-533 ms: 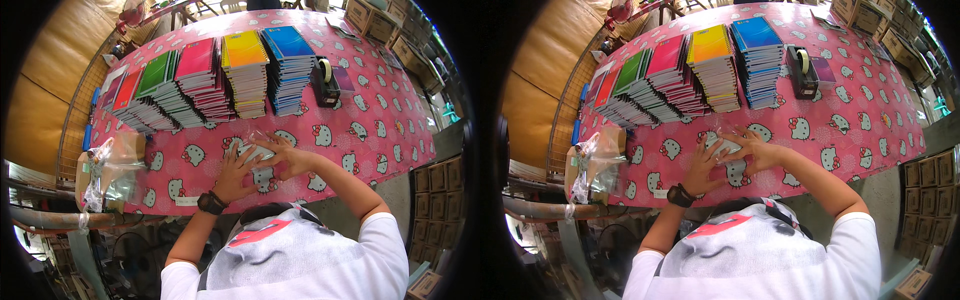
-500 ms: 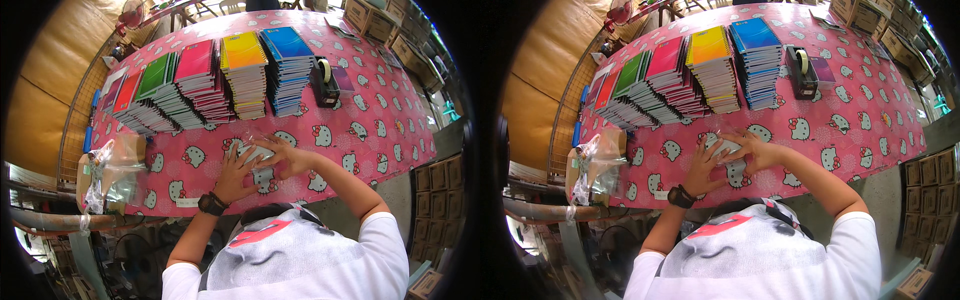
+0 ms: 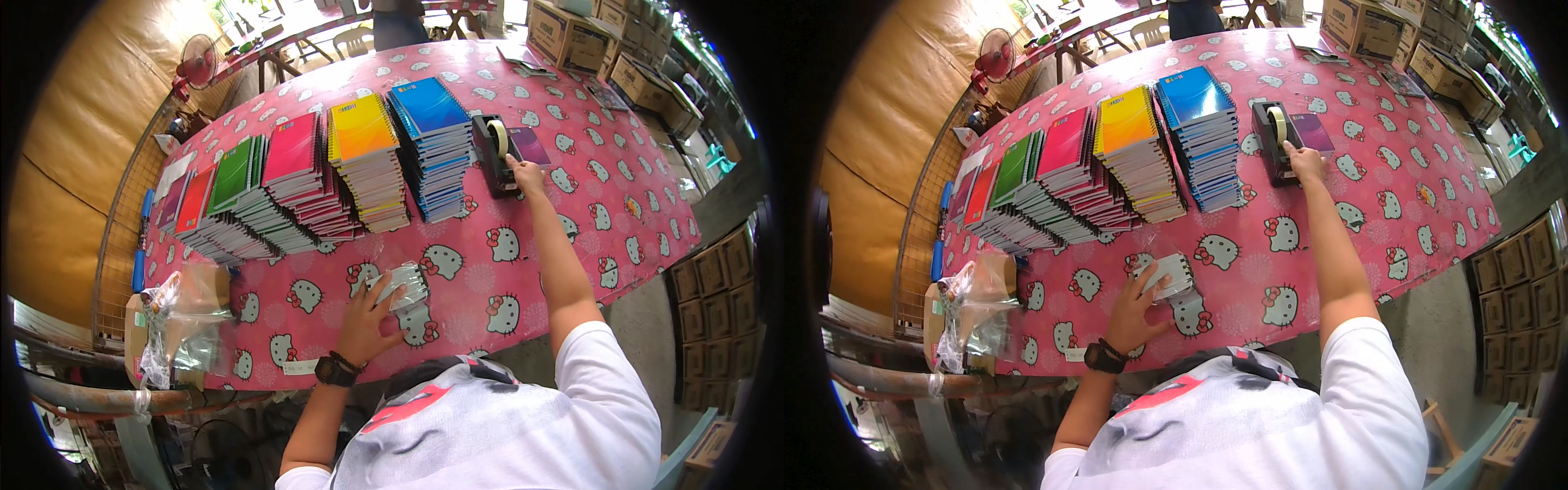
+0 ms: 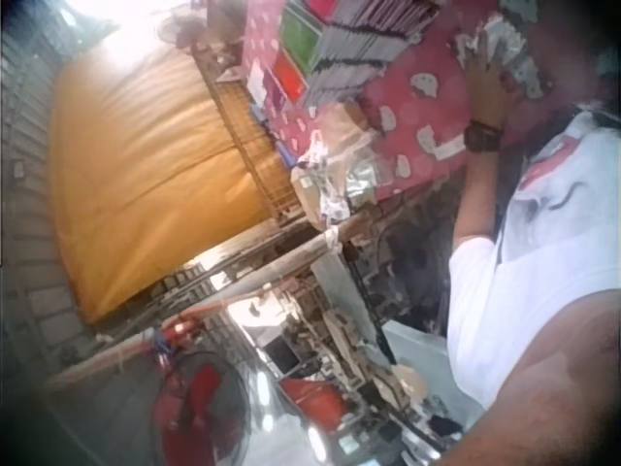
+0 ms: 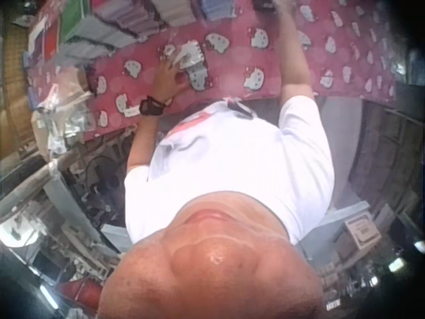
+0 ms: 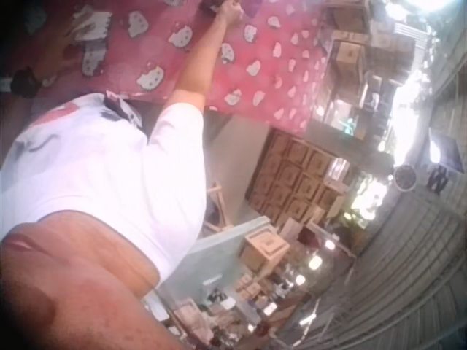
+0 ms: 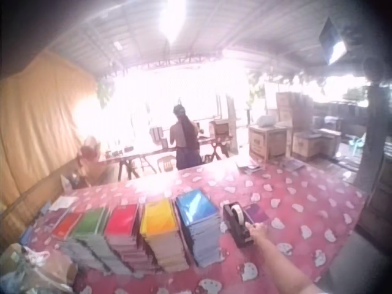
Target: The person places spiral-bound notebooks into clear plastic bags and seals them with tape. They handle notebooks of various colors, including green, red, yellow, and blue, and use a tape dispenser to secure the bags. The process is repeated for multiple notebooks.
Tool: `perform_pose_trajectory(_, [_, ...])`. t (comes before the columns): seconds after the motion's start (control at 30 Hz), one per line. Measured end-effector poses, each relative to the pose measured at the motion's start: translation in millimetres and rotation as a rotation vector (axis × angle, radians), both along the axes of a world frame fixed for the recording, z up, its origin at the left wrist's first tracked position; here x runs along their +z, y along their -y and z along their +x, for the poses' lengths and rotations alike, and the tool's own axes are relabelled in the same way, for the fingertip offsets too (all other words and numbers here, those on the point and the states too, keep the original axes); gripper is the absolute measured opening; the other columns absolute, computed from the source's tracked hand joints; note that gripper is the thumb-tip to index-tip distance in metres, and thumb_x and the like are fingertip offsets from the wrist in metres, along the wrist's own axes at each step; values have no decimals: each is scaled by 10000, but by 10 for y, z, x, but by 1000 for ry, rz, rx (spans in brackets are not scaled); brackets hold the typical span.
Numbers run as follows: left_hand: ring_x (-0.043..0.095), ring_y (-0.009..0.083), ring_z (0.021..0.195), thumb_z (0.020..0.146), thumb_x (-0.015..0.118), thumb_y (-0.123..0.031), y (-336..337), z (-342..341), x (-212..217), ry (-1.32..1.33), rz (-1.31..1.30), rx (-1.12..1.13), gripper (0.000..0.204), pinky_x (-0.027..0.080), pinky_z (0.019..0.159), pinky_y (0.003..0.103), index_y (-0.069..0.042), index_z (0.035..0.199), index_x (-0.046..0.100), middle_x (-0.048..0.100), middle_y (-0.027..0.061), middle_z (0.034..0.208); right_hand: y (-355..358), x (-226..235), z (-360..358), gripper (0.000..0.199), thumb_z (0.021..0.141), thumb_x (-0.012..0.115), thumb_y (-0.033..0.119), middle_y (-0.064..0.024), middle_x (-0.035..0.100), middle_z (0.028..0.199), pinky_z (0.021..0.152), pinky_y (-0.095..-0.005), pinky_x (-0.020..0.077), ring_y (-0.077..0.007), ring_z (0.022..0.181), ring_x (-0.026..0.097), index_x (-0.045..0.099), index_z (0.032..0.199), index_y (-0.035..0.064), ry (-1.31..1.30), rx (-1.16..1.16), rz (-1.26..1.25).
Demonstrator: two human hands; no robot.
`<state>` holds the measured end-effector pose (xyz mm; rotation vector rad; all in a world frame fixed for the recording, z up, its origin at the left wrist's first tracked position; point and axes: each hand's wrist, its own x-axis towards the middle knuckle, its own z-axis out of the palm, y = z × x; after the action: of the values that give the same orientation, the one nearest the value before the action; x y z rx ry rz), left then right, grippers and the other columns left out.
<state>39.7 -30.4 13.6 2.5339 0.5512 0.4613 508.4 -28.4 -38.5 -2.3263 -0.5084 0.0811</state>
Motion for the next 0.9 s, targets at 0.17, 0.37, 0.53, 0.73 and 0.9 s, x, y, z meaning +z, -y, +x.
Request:
perform_pose_trajectory(0.17, [368,423,1203,609,768,-265,-10,-57,-14,3,-1,13,793,331,1009,490,-209,1333,450,317,73,1431,21,-37,-190,249,783,698,288,-70,657,698,626,-292,479,-173,661,621,703,811,41,411,136,381])
perform_pose_trajectory(0.37, [387,413,1188,605,769,-276,-1,-11,-26,-2,18,-19,818,322,1005,502,-222,1347,429,297,73,1446,418,-404,-357,123,830,669,220,14,578,666,417,-189,310,-44,497,450,652,791,105,-1048,209,664])
perform_pose_trajectory(0.53, [413,373,1178,570,789,-267,-1,-57,86,-80,155,-5,880,341,1000,490,-217,1363,410,301,100,1438,167,420,-1641,166,832,651,245,32,551,637,405,-193,304,-34,506,442,659,819,80,-942,793,219])
perform_pose_trajectory(0.73, [356,382,1249,529,810,-294,-54,-67,118,-161,108,-71,931,288,1019,554,-256,1364,400,227,96,1477,82,869,-2626,454,726,690,461,-121,616,625,551,-355,471,-238,600,609,664,698,9,-56,1262,-324])
perform_pose_trajectory(0.9, [325,374,1281,532,811,-276,-53,-113,109,-85,137,-47,886,270,1028,559,-240,1337,442,235,87,1480,238,1185,-2503,471,658,727,497,-154,625,676,588,-393,481,-317,659,624,671,701,31,333,1113,-643])
